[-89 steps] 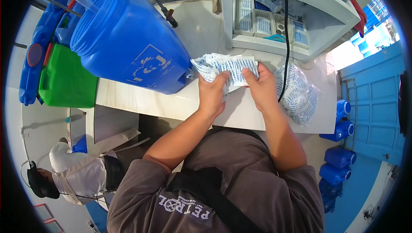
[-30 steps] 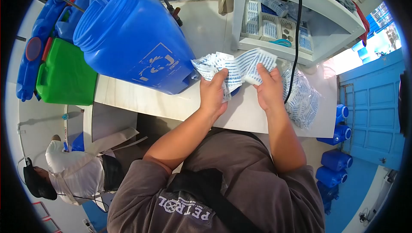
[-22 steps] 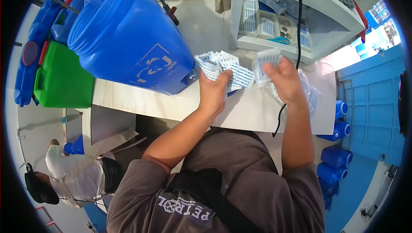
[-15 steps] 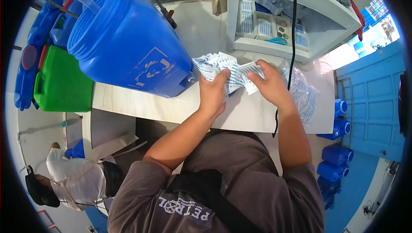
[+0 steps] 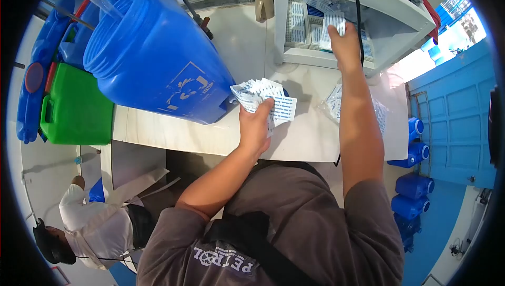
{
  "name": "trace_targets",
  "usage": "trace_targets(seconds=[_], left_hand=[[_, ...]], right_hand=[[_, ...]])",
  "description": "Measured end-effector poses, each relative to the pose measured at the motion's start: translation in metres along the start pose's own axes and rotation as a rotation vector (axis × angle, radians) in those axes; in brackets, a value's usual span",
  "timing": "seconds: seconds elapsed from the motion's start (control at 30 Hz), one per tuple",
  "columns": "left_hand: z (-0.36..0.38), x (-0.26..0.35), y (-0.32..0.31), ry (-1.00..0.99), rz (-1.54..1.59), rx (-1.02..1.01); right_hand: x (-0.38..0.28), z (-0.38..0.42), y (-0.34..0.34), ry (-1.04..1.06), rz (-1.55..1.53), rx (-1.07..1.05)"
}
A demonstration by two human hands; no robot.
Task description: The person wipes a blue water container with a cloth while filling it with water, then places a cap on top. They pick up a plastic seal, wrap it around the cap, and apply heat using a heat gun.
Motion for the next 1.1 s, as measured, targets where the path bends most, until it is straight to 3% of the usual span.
trace_targets(seconds=[0.13,0.2,0.47,0.63,0.73,0.8,0.9,1.0,1.1], left_hand=[[0.010,0.001,0.002,0.027,-0.031,0.007],[0.015,0.002,0.003,0.053,-0.069,0.006],[0.017,-0.002,0.018,0.083,-0.058,0.014],[0.020,-0.004,0.024,0.069,-0.052,0.004],[0.021,-0.002,0.022,0.081,-0.055,-0.002],[0.024,-0.003,0.020,0.094,-0.053,-0.002],[0.025,-0.003,0.018,0.096,-0.065,0.002],[0.028,-0.003,0.017,0.080,-0.084,-0.002],[0.027,-0.002,0.016,0.080,-0.075,-0.024]], right_hand=[[0.011,-0.041,-0.022,0.066,0.216,0.023],[0.013,-0.042,-0.039,-0.122,0.712,-0.460],[-0.012,-0.057,-0.038,0.156,0.929,-0.736],[-0.008,-0.071,-0.039,0.255,1.055,-0.641],[-0.038,-0.061,-0.026,0.288,1.037,-0.654],[-0.032,-0.053,-0.029,0.364,1.142,-0.928],[-0.036,-0.052,-0.029,0.321,1.143,-1.011],[-0.026,-0.057,-0.030,0.356,1.001,-0.852],[-0.030,-0.049,-0.035,0.396,1.133,-0.875]])
Point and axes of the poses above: each hand's wrist, its own z-axis away from the middle knuckle, its own y-axis out of the back of the hand, x = y × z, the point moved 3 cm from there along -z, towards the middle knuckle, and after that the axes turned 9 degrees about y, right-handed, at the moved point
